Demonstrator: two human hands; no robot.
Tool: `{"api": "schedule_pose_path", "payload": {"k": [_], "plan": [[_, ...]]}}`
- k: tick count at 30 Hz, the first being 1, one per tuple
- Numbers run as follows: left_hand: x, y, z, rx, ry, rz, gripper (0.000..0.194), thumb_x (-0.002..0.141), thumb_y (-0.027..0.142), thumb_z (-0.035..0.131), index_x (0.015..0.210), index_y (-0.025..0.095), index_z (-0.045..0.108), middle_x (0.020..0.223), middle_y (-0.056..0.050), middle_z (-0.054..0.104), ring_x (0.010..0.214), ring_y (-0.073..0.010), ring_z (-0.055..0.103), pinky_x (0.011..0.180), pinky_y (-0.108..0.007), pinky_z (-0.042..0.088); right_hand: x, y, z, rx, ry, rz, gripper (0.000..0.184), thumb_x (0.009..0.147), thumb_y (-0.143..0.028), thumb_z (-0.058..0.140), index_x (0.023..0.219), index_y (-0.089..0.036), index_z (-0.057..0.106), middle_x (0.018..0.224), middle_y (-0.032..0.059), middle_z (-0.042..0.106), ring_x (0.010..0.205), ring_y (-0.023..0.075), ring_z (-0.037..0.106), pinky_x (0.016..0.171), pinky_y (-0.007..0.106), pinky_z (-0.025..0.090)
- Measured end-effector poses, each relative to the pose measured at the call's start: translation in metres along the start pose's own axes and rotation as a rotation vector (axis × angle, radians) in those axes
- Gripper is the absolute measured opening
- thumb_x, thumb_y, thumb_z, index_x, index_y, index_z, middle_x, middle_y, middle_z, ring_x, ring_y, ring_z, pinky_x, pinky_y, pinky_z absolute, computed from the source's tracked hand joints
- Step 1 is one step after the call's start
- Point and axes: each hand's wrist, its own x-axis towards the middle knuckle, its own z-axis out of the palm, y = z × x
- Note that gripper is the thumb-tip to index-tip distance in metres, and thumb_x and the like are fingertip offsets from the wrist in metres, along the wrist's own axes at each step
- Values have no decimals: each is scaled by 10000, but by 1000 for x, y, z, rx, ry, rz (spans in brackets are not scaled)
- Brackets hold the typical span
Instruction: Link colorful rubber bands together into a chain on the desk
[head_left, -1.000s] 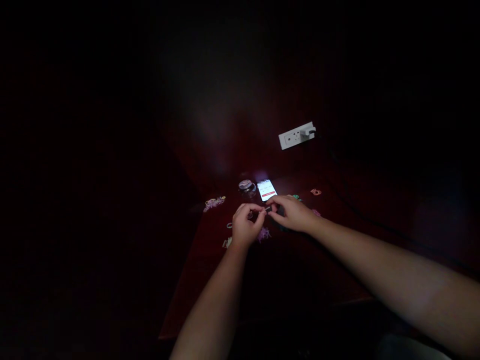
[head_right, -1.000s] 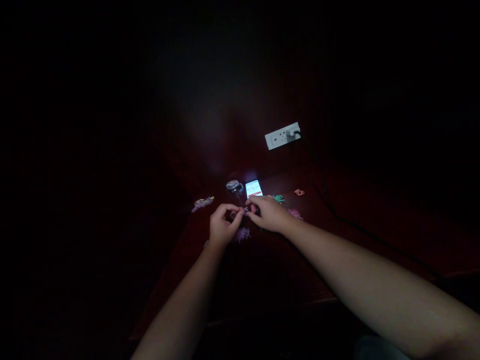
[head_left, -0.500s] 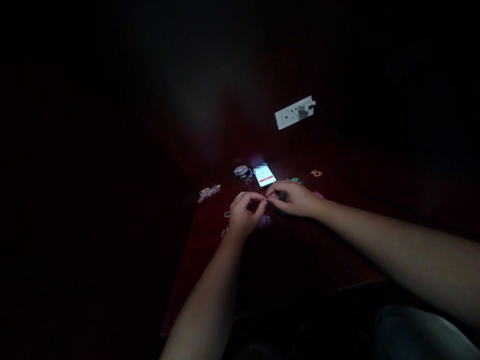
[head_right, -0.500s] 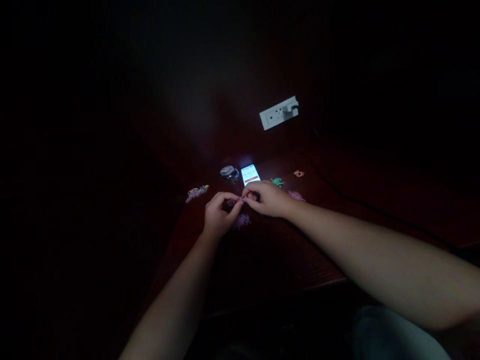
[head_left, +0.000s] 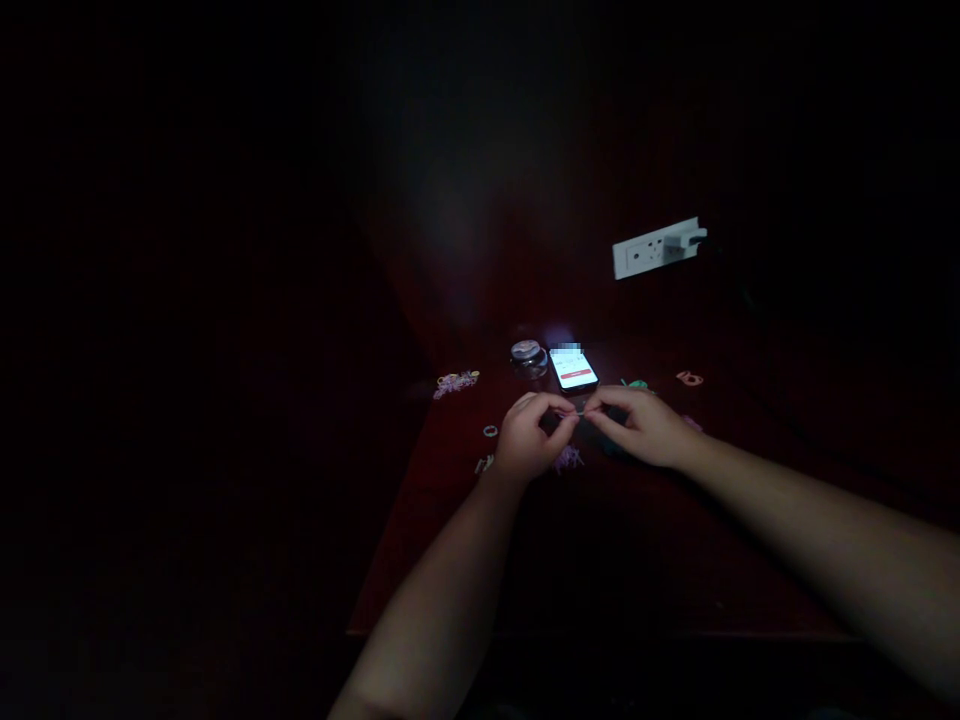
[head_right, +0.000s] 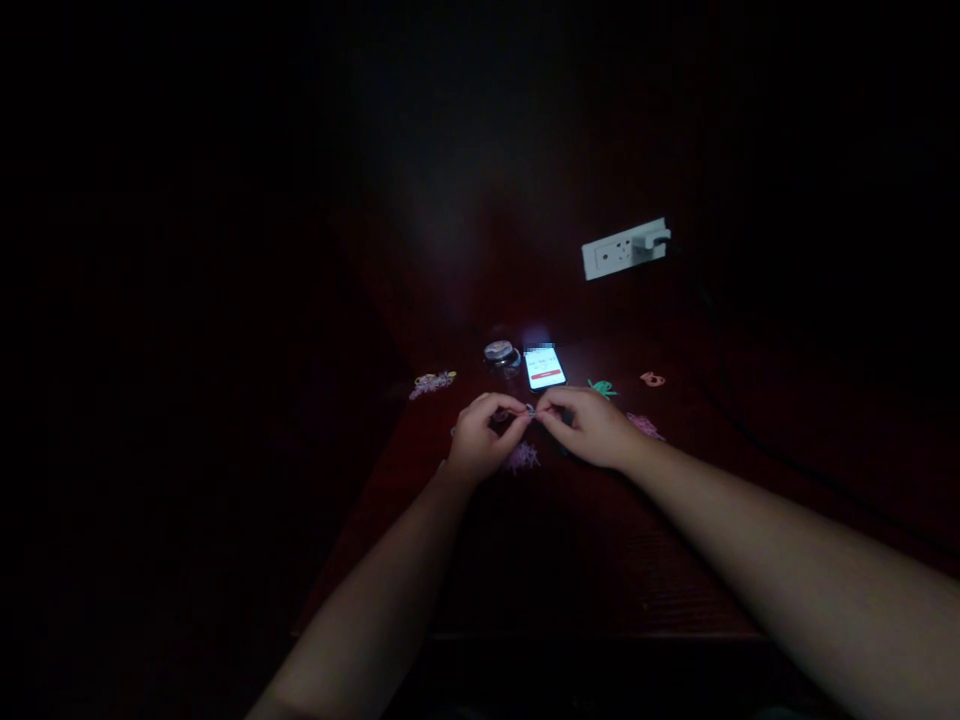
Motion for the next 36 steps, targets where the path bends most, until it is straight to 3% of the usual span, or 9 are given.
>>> {"api": "schedule_pose_path", "payload": {"k": [5,12,27,33,36], "plan": [[0,0,2,-7,-38,-15,45,822,208,662,866,215,670,842,-30,710,813,-176,647,754,-310,527,0,-3,1,70,-17,-13,142,838,-281,609,945,-192,633,773,38,645,695,171,600,639,287,489],[1,-2,2,8,-44,-15,38,828,204,656,863,213,670,863,-25,721,822,-175,643,777,-309,525,1,5,1,-13,-28,-32,119,873,-260,560,834,-185,643,772,47,641,720,185,590,676,308,469],[1,-2,-3,25,43,-21,70,816,197,654,884,204,669,853,-34,703,802,-171,638,761,-311,517,0,5,0,-33,-2,26,156,918,-284,501,834,-193,597,755,32,641,683,172,581,627,280,442],[0,-2,-4,16,-91,-9,260,772,248,731,1025,227,674,986,-46,717,934,-206,645,830,-344,520,0,3,0,-1,-16,38,134,906,-274,512,843,-192,598,765,35,639,698,177,581,642,285,448],[1,-2,-3,-5,-124,2,118,810,260,702,923,226,700,900,-28,731,853,-184,657,813,-329,521,0,2,0,-7,-28,39,125,901,-264,512,834,-193,591,747,26,625,686,171,572,636,279,441]]}}
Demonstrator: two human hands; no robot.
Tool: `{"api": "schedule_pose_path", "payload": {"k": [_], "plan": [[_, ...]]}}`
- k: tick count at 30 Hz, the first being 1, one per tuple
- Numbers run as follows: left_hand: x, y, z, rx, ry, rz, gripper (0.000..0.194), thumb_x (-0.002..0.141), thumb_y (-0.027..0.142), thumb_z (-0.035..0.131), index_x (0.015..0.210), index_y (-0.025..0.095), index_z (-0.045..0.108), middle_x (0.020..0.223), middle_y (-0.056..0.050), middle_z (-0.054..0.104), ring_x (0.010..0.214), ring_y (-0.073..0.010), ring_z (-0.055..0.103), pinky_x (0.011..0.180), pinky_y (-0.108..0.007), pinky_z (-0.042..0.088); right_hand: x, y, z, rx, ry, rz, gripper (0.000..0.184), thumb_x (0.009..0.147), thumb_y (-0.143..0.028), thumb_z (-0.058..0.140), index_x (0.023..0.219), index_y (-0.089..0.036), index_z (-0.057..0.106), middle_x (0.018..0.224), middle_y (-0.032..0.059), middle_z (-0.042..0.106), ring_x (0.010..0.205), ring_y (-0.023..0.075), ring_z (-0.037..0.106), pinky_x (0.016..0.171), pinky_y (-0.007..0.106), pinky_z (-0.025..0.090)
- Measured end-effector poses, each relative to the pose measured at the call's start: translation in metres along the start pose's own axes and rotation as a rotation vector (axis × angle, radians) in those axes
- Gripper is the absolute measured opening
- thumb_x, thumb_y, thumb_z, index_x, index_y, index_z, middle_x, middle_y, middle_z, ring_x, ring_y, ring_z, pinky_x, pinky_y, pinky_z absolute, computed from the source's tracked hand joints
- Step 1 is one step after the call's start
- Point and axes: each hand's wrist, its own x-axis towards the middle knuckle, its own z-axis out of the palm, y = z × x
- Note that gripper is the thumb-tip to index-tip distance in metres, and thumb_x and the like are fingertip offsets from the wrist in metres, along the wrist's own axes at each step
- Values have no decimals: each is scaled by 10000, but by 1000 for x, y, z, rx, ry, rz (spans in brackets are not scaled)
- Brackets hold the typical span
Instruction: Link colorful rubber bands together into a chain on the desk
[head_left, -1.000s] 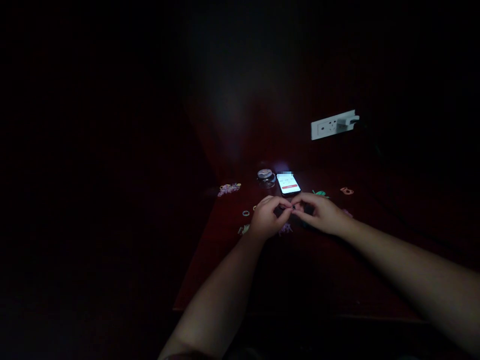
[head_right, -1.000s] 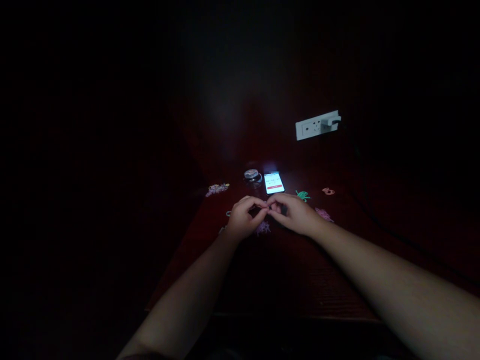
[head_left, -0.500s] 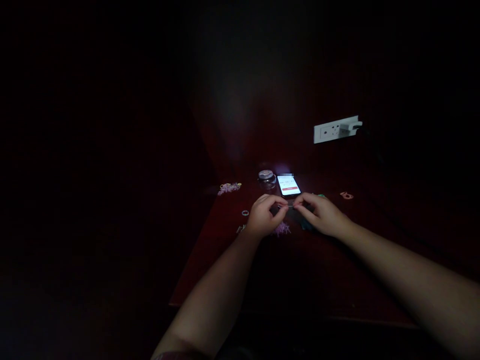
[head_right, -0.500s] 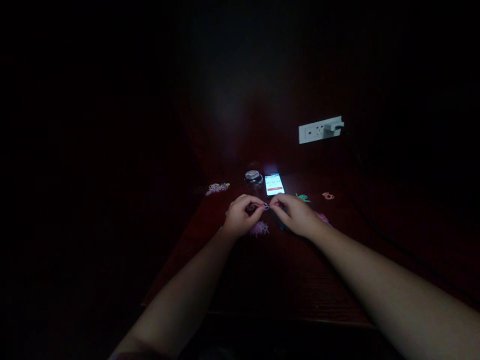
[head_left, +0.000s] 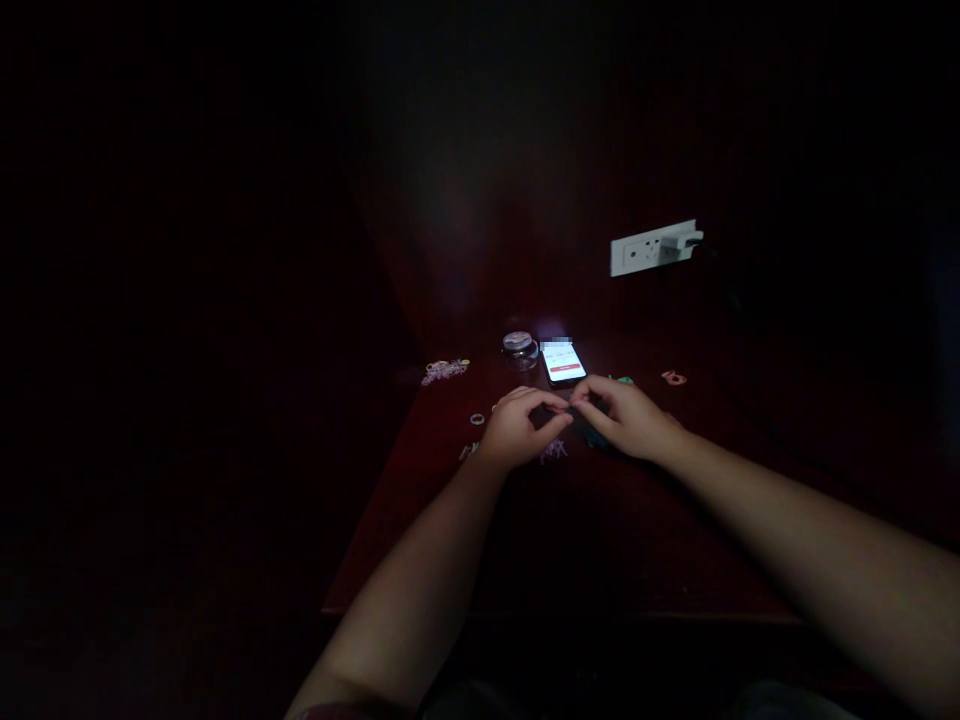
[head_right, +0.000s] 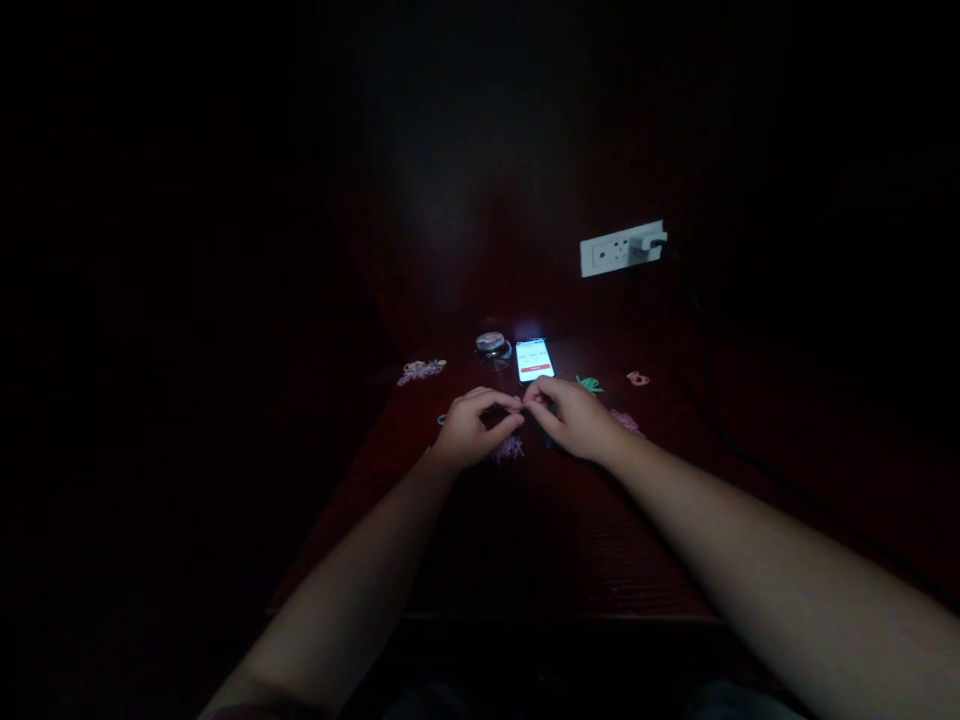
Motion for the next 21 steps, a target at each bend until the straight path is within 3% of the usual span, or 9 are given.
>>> {"api": "schedule_pose_path", "payload": {"k": [3,9,12,15,21], "plan": [[1,1,0,-11,22,4,55,842,237,661,841,220,713,819,-22,730,774,-165,662,769,-308,527,0,0,1,-23,4,-10,115,896,-252,515,830,-189,585,749,25,616,690,165,562,642,275,433],[2,0,-1,-42,46,-40,90,849,232,651,869,231,739,860,-28,753,811,-177,686,774,-320,547,-1,-2,0,-11,25,-4,112,898,-236,499,820,-192,566,735,17,596,669,154,544,618,266,430],[1,-1,-1,-45,65,-48,93,845,220,654,870,231,743,864,-28,758,805,-180,691,765,-325,555,-1,-3,0,48,44,-6,78,874,-259,553,914,-195,574,746,17,602,673,157,562,621,271,456],[2,-1,0,-40,61,-27,87,836,207,663,864,230,742,850,-24,756,787,-175,690,754,-321,556,-1,-4,1,106,19,-13,198,860,-280,591,1038,-193,587,752,16,616,674,157,582,622,268,476],[0,-2,1,-54,43,-31,77,836,232,669,854,219,743,826,-34,750,766,-173,686,739,-314,550,0,-5,0,-3,24,-68,119,889,-247,552,855,-181,644,748,35,635,692,161,583,654,280,459]]}}
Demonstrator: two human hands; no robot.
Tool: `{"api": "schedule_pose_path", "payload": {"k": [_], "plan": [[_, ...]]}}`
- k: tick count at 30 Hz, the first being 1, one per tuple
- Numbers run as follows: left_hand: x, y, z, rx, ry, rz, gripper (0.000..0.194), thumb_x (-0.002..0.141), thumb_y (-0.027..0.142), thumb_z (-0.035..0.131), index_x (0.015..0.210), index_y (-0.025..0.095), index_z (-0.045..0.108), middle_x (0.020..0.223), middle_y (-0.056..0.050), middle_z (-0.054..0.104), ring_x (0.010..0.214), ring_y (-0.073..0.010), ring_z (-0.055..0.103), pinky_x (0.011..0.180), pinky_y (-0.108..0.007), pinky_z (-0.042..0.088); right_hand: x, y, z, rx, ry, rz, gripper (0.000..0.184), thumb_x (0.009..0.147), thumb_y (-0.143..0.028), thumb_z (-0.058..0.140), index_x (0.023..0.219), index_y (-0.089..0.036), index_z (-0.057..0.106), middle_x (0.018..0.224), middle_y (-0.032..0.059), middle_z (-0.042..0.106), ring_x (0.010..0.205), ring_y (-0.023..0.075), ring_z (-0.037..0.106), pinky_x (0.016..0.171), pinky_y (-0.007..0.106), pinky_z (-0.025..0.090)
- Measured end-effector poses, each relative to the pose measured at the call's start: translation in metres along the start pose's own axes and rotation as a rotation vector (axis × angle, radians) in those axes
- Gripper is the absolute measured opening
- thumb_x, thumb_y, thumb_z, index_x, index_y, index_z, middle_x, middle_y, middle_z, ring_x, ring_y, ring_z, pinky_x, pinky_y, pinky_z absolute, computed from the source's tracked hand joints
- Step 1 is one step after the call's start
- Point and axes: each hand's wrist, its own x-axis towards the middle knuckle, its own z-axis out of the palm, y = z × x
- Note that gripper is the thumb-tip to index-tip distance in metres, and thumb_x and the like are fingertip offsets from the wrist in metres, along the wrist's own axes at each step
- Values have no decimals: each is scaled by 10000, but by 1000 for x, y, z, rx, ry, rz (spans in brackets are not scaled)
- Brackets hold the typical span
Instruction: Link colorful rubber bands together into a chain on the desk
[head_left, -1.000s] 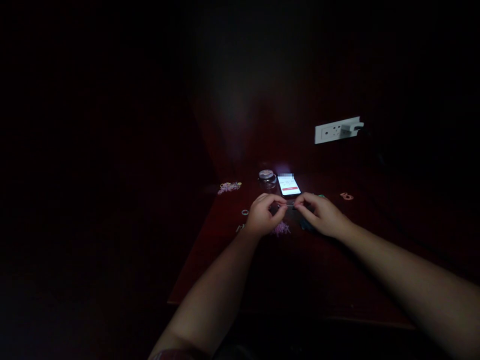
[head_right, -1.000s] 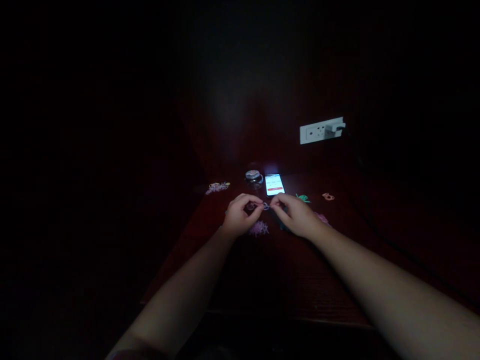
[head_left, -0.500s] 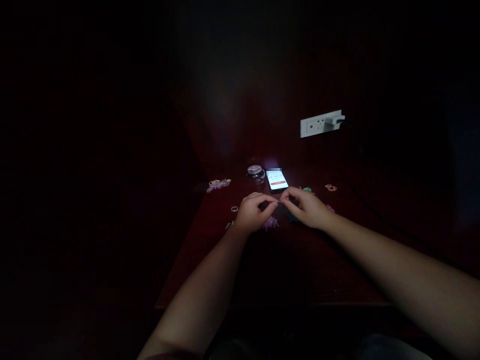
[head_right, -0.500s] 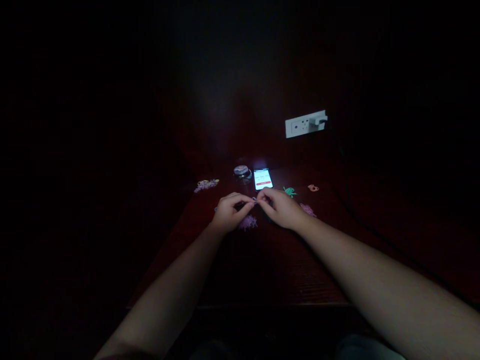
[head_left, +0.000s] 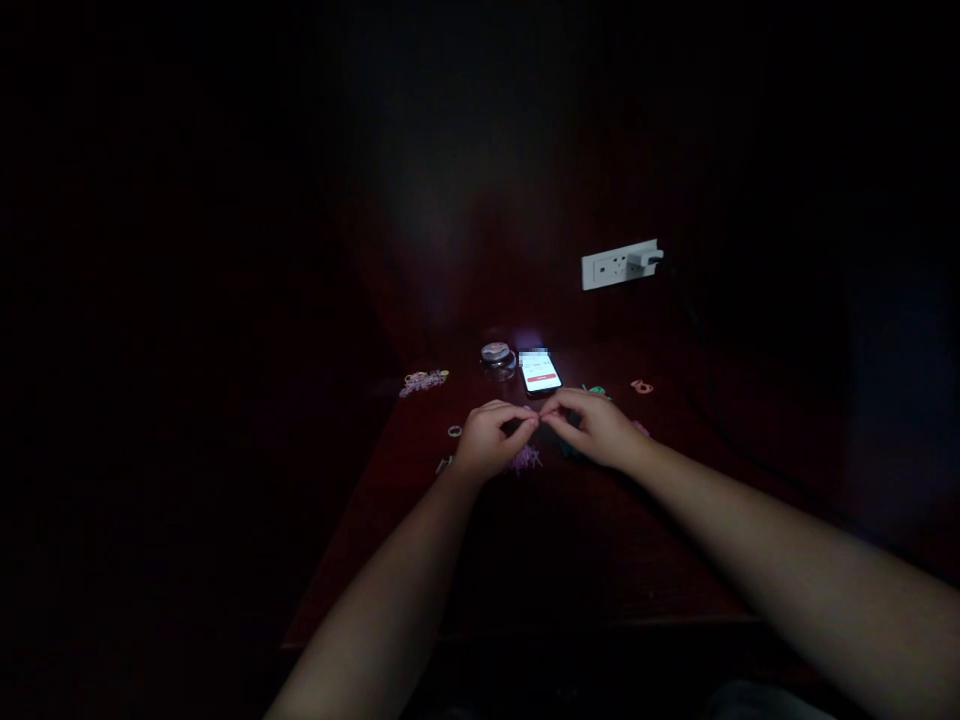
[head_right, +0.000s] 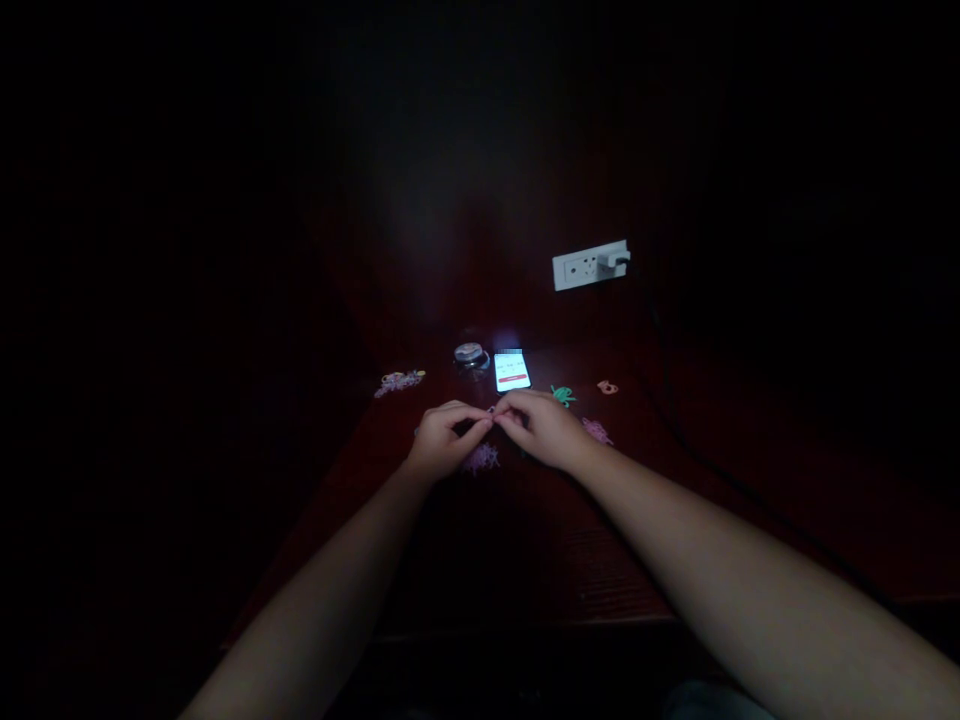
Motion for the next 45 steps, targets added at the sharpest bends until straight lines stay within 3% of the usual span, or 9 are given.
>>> {"api": "schedule_pose_path", "payload": {"k": [16,24,31,38,45], "plan": [[-1,-1,-1,-25,11,-35,97,834,229,676,888,204,752,876,-40,760,811,-169,695,776,-304,549,0,-4,-2,-4,-7,69,35,858,-222,547,856,-187,546,717,8,593,620,134,545,577,243,418],[-1,1,-2,-9,-8,-42,101,835,249,675,887,209,751,876,-41,756,812,-176,689,776,-305,549,-1,-2,-1,-32,-46,49,93,874,-216,527,811,-176,584,744,36,626,681,155,569,598,249,419],[-2,-2,-2,46,95,-149,144,870,246,619,914,189,744,860,-49,742,774,-164,667,719,-283,533,-1,1,0,-37,-23,58,75,860,-200,529,808,-175,577,725,26,616,631,139,542,560,234,402],[-2,1,0,13,-34,-92,113,834,247,665,885,185,744,846,-43,745,771,-160,673,713,-269,526,-1,3,2,8,-25,40,70,842,-203,550,796,-176,596,720,31,621,667,157,574,618,262,439],[-2,-5,2,27,8,-141,100,821,238,672,867,185,743,842,-36,756,741,-154,674,676,-260,511,0,5,0,-30,7,-12,68,837,-179,555,796,-178,609,734,31,613,694,166,568,652,278,434]]}}
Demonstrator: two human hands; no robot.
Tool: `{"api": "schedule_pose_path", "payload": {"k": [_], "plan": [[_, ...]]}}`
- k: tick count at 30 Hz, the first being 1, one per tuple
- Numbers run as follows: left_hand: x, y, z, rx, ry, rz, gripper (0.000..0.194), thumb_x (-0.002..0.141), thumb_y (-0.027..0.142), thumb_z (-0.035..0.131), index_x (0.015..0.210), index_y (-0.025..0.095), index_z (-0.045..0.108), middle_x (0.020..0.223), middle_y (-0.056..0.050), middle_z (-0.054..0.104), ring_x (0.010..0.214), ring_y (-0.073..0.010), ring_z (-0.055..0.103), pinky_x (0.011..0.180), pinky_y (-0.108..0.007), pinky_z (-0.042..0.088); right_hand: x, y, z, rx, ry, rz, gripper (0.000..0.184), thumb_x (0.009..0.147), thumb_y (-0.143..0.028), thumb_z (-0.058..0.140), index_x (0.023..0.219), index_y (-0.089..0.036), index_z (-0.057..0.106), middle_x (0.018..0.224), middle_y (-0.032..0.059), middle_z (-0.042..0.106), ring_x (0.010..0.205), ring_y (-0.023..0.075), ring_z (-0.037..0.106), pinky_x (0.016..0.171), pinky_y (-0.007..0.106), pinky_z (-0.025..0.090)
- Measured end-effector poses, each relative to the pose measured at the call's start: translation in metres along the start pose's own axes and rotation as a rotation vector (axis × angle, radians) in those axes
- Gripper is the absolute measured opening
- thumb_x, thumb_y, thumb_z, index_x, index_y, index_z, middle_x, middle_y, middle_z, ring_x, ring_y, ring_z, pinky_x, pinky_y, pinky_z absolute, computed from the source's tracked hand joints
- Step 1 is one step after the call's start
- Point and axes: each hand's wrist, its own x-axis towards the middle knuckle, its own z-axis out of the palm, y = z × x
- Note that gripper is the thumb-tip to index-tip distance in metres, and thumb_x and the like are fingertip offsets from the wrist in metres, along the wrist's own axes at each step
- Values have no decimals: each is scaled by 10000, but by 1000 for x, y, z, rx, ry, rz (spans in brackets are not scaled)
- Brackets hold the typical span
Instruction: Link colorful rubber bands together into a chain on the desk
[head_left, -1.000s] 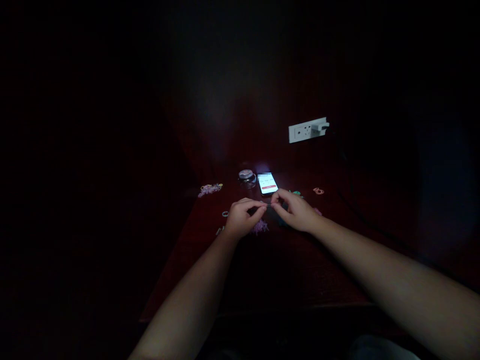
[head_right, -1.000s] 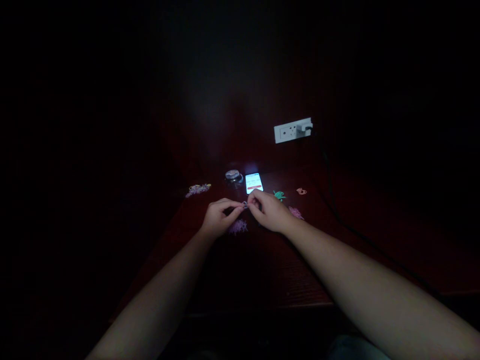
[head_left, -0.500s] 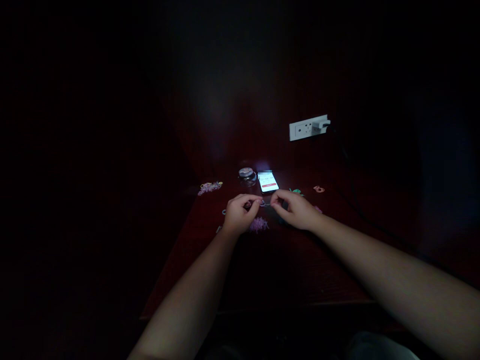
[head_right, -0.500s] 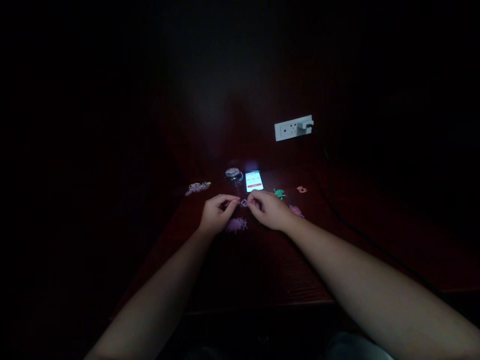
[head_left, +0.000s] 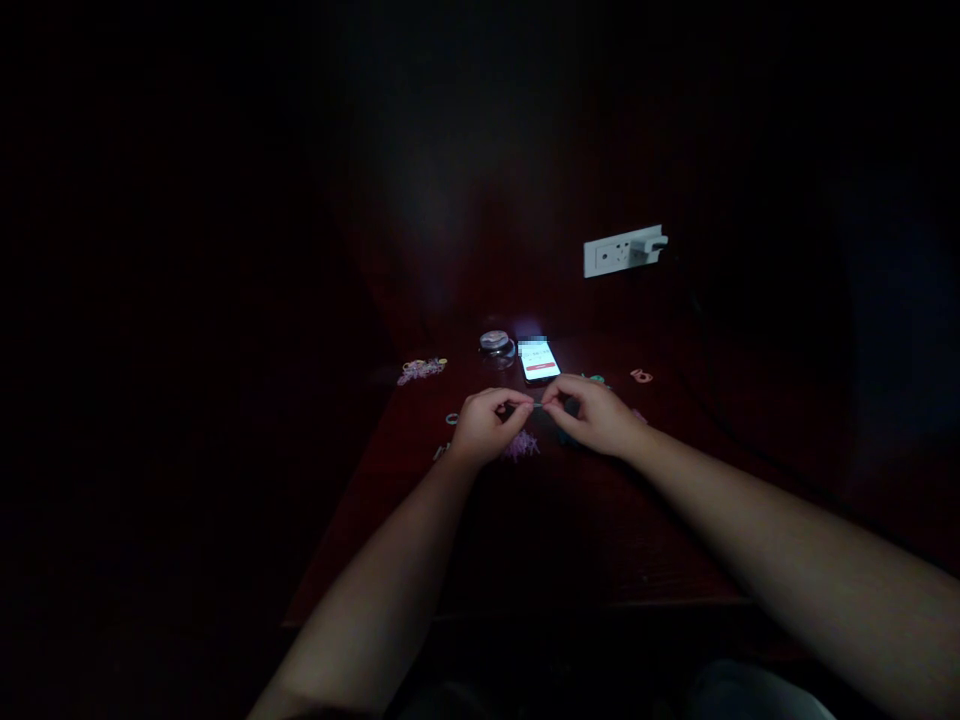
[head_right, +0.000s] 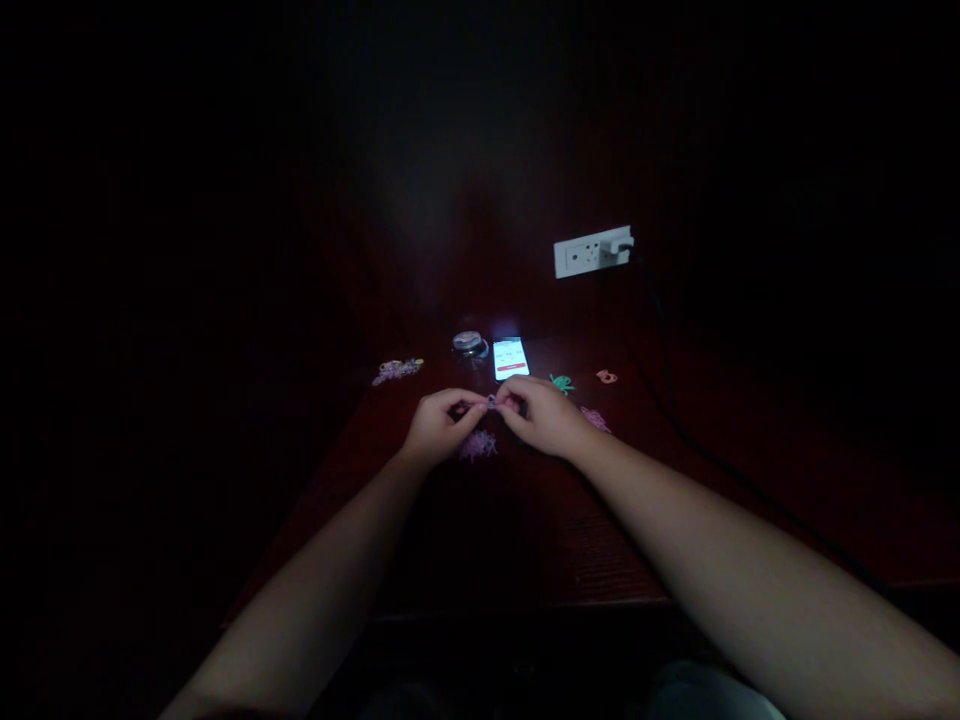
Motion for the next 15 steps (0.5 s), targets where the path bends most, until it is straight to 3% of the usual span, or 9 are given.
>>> {"api": "schedule_pose_path", "payload": {"k": [15], "plan": [[-1,-3,1,-15,-11,-35,132,833,255,658,927,192,728,879,-34,746,785,-153,675,694,-261,508,0,2,1,-16,19,9,62,831,-157,552,793,-175,598,756,35,620,712,168,571,672,282,435]]}}
